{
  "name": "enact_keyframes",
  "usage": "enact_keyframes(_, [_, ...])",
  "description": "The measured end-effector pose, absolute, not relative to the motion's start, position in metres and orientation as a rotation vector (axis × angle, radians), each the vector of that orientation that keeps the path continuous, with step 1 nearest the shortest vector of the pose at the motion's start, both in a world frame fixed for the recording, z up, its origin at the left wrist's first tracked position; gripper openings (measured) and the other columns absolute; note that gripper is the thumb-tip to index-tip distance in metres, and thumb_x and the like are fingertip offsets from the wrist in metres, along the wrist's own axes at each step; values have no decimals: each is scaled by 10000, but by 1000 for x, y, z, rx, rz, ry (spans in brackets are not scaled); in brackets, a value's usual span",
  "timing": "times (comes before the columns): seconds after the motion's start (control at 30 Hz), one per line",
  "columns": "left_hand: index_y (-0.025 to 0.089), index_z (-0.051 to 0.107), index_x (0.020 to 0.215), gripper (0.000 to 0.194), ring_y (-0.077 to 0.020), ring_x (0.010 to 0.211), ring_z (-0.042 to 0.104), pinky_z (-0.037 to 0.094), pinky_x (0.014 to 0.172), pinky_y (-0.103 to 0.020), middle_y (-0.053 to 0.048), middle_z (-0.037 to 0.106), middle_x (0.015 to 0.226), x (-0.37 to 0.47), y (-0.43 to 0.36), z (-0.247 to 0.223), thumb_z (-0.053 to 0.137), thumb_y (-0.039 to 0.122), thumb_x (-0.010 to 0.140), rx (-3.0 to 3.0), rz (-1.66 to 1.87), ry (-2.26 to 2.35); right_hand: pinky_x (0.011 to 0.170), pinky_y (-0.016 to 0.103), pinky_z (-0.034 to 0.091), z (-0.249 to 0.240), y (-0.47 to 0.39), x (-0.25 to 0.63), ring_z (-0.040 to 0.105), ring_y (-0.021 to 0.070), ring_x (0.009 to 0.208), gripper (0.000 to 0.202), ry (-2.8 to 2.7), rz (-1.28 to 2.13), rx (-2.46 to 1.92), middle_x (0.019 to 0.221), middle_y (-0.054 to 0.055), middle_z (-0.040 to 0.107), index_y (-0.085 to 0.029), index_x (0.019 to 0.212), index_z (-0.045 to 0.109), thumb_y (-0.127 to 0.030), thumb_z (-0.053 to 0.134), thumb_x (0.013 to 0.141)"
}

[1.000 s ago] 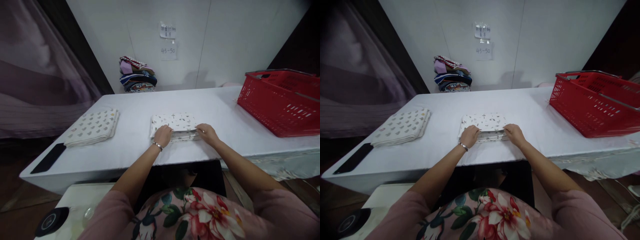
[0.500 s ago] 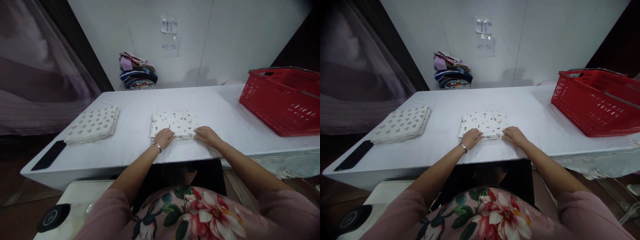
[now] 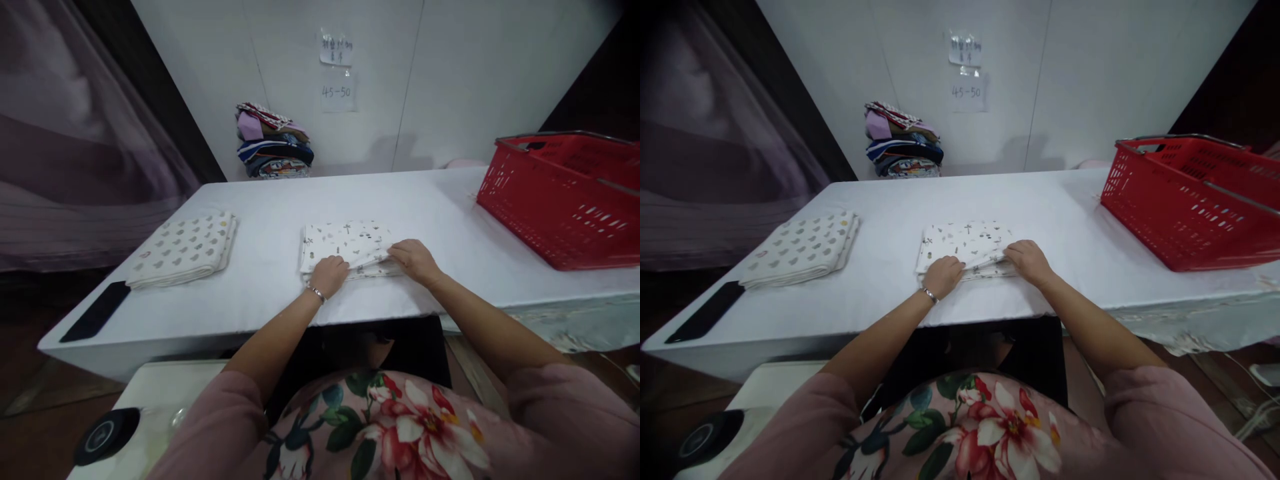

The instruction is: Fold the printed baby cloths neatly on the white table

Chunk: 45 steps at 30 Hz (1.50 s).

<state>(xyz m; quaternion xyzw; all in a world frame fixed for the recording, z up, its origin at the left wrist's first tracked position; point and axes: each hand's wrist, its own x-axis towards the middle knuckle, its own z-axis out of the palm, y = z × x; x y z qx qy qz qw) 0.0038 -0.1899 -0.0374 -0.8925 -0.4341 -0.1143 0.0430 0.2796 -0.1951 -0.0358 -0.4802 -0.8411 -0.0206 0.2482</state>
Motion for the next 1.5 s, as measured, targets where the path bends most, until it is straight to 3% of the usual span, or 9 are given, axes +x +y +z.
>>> enact_keyframes(0.37, [212,613,1020,208,-186,917,509,385,791,-328,-52,604,994,-10,-199,-42,428,224,926,-2784,-385,-1336,823,396,463,-65,-210,281,580,255,950,348,-2293,-88,-1362,1043,94,674,-206,1028,706,-319,393,925])
enact_keyframes(0.67, [213,653,872,135,-209,922,520,389,764,-346,-55,612,954,-53,-199,-35,547,296,872,-2651,-445,-1543,821,381,505,-69,-212,284,585,227,945,319,-2234,-154,-1323,1033,76,673,-206,1052,693,-302,418,921])
enact_keyframes(1.1, [210,632,982,190,-211,982,512,426,828,-349,-49,596,1031,-66,-203,-41,608,218,794,-2641,-592,-1676,873,399,491,-67,-215,281,573,241,994,345,-2198,-44,-1416,1070,80,656,-205,1074,685,-319,405,908])
enact_keyframes(1.5, [190,623,927,173,-204,950,498,457,794,-330,-60,592,960,-67,-214,-51,509,108,825,-2587,-605,-1616,871,420,477,-71,-215,285,575,257,973,382,-2194,-41,-1386,1057,94,660,-197,1068,682,-355,367,923])
